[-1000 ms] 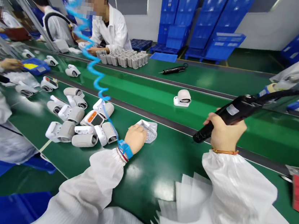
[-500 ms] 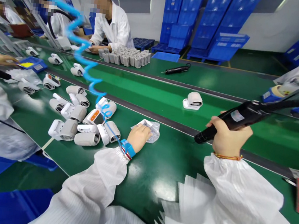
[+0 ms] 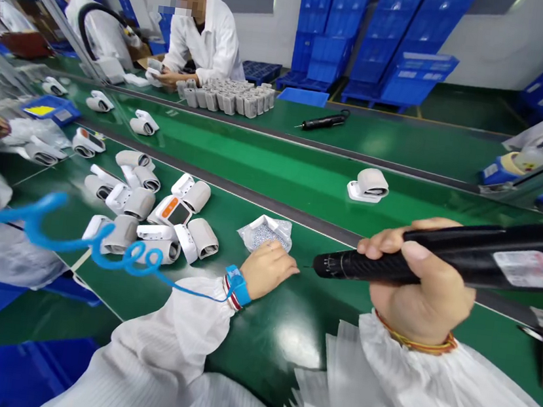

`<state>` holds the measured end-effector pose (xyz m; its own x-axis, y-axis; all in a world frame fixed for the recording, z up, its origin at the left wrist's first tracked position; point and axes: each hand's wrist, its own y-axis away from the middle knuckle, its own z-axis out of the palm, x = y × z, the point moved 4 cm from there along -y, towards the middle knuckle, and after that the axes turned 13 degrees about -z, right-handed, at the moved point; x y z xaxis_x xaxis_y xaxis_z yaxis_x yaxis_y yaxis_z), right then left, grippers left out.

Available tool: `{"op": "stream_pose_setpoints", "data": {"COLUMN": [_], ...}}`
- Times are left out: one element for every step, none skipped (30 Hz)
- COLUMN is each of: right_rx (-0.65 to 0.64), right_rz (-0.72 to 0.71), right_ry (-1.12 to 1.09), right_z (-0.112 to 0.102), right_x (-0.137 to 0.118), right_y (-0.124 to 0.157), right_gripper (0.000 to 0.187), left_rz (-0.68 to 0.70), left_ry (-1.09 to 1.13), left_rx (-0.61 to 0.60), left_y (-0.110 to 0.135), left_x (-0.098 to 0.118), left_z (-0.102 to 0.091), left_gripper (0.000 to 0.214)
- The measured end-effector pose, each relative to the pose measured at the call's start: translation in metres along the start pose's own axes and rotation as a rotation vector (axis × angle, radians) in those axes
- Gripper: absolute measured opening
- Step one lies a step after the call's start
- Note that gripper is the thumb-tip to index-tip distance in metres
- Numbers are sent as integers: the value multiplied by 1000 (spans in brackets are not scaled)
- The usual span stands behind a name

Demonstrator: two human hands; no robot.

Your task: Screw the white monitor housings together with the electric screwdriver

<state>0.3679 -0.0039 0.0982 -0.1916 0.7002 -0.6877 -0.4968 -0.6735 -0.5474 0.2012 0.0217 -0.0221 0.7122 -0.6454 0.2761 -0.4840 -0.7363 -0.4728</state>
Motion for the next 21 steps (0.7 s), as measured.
{"op": "stream_pose_setpoints", "data": {"right_rx": [-15,-28,-40,-52,-63,-73,-83,-92,-100,-107,-111,-114,-114,-112,-110,-108,-107,-108,-109,-113,-117], "right_rz": [6,12,16,16,12,9,7,8,10,11,13,14,14,13,13,12,12,12,13,18,23], "right_ry": [-4,-8,-13,-17,-19,-20,-17,-12,-6,-2,1,1,1,1,1,3,7,10,14,16,18], "right_z": [1,1,2,3,3,4,5,5,6,6,6,6,6,6,6,6,6,6,6,7,7], "right_x": [1,3,4,5,6,6,7,7,7,8,8,8,8,7,7,6,6,5,4,4,3], "right_y": [2,4,6,7,8,9,10,10,11,11,11,11,12,12,12,12,13,13,13,13,13], "right_gripper": [21,21,20,20,20,19,19,19,19,19,19,19,19,20,20,19,19,20,20,20,20], "left_rz": [3,8,13,16,17,16,15,17,20,24,28,33,37,42,47,51,53,51,46,32,8], "left_ry": [-4,-7,-7,-7,-4,0,4,8,10,12,14,15,18,20,23,24,24,22,20,20,21], "left_rx": [-8,-12,-15,-21,-30,-42,-57,-72,-85,-93,-98,-100,-99,-97,-94,-91,-94,-105,-123,-142,-153], "left_y": [0,0,0,0,0,0,0,0,0,0,0,0,0,0,0,0,0,0,-1,-1,-2], "left_x": [0,0,0,0,0,0,1,1,1,2,2,2,2,3,3,3,4,5,7,8,9], "left_z": [1,1,2,2,2,3,3,3,3,3,3,3,3,3,4,4,5,6,7,6,4], "left_gripper": [34,35,35,35,35,34,34,34,34,34,34,35,35,36,36,37,38,38,38,38,37]}}
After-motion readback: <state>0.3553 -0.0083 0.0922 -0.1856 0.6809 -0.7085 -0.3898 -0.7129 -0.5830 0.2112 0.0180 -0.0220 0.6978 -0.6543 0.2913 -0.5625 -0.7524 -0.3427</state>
